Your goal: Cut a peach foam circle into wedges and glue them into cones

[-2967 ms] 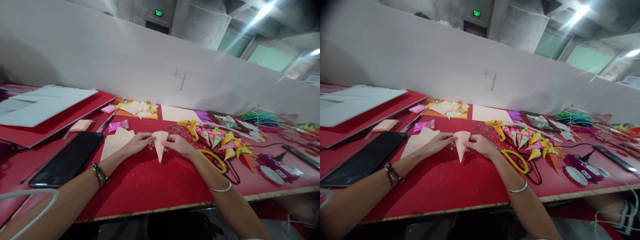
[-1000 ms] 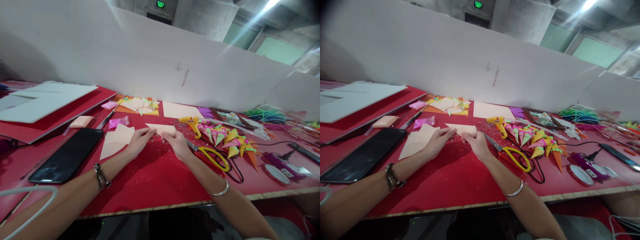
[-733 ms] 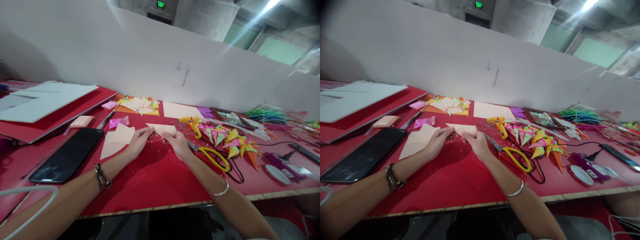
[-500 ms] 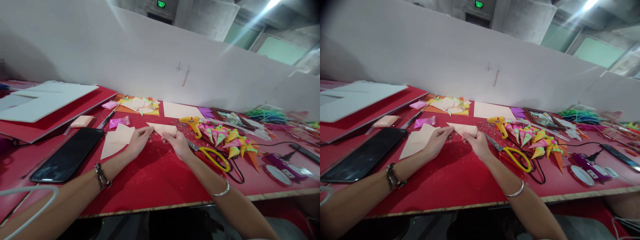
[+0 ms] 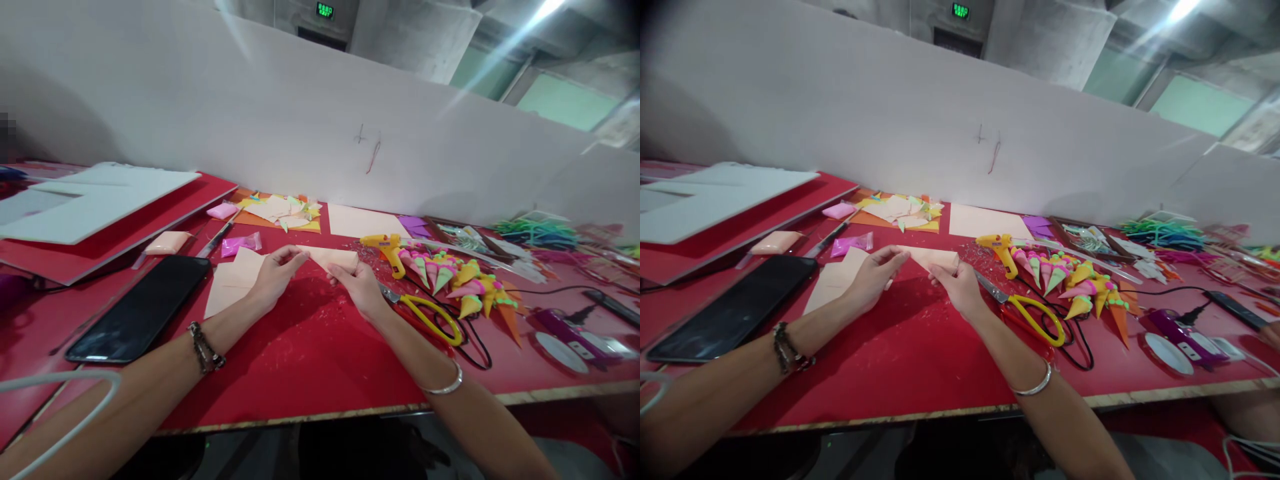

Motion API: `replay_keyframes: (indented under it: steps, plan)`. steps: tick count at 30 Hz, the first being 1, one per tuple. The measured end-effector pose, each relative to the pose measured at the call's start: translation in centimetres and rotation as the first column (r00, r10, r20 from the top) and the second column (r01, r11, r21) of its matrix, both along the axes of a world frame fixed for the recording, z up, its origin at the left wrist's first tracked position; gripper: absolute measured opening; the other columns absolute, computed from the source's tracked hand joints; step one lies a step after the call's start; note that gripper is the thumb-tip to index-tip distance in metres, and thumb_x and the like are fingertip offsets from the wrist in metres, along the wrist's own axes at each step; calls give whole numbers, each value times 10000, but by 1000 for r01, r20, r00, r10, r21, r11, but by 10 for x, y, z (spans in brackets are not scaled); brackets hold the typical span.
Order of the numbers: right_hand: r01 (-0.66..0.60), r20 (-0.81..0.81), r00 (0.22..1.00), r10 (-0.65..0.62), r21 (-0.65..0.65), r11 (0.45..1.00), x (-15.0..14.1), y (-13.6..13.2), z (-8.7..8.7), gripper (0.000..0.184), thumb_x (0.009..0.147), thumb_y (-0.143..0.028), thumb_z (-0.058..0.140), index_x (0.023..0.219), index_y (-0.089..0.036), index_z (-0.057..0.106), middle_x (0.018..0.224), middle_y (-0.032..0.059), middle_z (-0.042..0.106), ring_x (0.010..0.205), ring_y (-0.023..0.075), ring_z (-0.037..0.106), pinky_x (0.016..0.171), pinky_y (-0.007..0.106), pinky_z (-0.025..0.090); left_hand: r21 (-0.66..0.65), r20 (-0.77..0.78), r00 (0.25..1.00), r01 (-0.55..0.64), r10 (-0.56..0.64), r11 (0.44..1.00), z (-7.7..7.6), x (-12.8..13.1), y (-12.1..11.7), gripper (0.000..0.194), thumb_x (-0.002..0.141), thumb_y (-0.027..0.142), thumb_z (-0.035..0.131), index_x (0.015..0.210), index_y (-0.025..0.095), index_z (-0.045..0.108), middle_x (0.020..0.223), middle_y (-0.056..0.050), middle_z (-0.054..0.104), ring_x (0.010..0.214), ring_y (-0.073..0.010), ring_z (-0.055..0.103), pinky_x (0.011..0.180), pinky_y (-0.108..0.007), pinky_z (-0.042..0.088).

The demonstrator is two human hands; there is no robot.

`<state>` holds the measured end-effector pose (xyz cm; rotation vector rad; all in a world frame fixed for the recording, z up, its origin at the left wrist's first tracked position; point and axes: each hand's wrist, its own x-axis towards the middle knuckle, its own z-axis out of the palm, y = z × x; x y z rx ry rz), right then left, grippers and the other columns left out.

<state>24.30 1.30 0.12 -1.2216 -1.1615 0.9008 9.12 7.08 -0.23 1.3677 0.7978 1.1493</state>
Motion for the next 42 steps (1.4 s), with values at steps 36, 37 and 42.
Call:
replay_keyframes:
  steps: [36,37,42]
  plan:
    - [-134,212,967,139,-39,990,3,-4,1,243,667,-368,608,658,-131,555,579,-10,516,515,87,434,498,211,346,130,-539,750,524,-383,842,-4,-3,-10,375,810,442,425,686,132,596,375,55,460,343,-52,405,407,-154,305]
    - [-126,229,964,133,-44,991,4,-4,1,256,669,-376,607,636,-130,548,557,-16,498,500,83,419,484,209,331,135,-547,748,522,-375,842,-4,-3,-9,383,813,447,419,693,132,601,362,60,442,334,-48,388,401,-152,293]
    - [-83,318,944,87,-24,996,9,-4,6,349,714,-434,554,534,-138,502,480,-29,459,444,72,387,444,205,281,124,-557,745,512,-367,850,-3,-4,-8,416,809,474,410,672,124,588,358,63,411,345,-51,381,391,-155,275]
